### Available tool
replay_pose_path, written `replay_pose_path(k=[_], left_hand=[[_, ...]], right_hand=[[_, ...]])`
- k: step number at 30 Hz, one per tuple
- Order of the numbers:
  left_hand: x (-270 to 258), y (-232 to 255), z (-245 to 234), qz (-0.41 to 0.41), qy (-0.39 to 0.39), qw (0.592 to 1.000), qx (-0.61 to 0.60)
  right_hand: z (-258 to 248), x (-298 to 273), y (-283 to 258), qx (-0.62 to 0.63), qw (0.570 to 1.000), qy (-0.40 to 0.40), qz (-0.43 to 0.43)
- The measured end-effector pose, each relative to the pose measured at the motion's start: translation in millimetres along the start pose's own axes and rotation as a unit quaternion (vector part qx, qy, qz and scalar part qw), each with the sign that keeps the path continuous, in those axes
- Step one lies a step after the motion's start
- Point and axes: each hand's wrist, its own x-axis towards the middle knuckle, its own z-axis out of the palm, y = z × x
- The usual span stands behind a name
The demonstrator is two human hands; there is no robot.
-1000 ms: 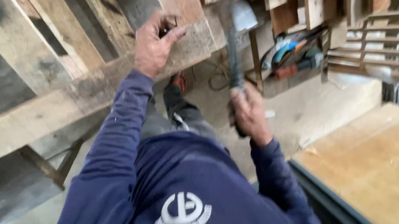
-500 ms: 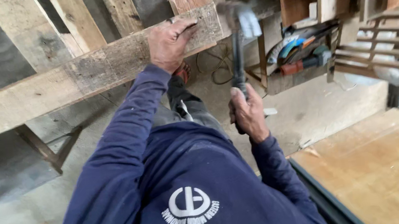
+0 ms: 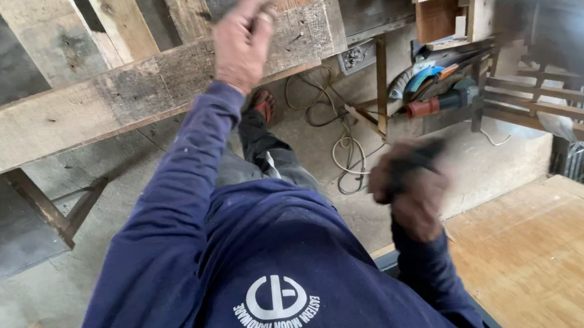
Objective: The person uses a hammer to drive nails into a wooden pallet structure. They repeatedly position nails and strike them to secure wooden planks to the frame, occasionally adjusting the wood pieces to ensure proper alignment.
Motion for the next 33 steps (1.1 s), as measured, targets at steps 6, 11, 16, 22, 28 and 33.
replay_pose_path(k=[6, 11, 16, 22, 28, 33], left_hand=[[37, -15, -21, 0.031, 0.136, 0.987, -0.08], [49, -23, -18, 0.043, 0.264, 0.964, 0.003], [35, -32, -15, -0.006, 0.258, 0.965, -0.045], [34, -28, -15, 0.055, 0.248, 0.96, 0.116], [44, -35, -20, 0.041, 0.176, 0.983, -0.036], [32, -15, -56, -0.155, 0.041, 0.866, -0.473]], right_hand=[[-9, 40, 18, 0.001, 0.959, -0.058, -0.277], [5, 49, 61, -0.231, 0.964, -0.022, 0.127], [-8, 46, -29, 0.016, 0.949, -0.104, -0.296], [22, 37, 55, -0.132, 0.988, -0.011, -0.084], [37, 5, 27, -0.08, 0.989, 0.072, 0.102], [46, 10, 19, 0.065, 0.95, 0.02, -0.305]])
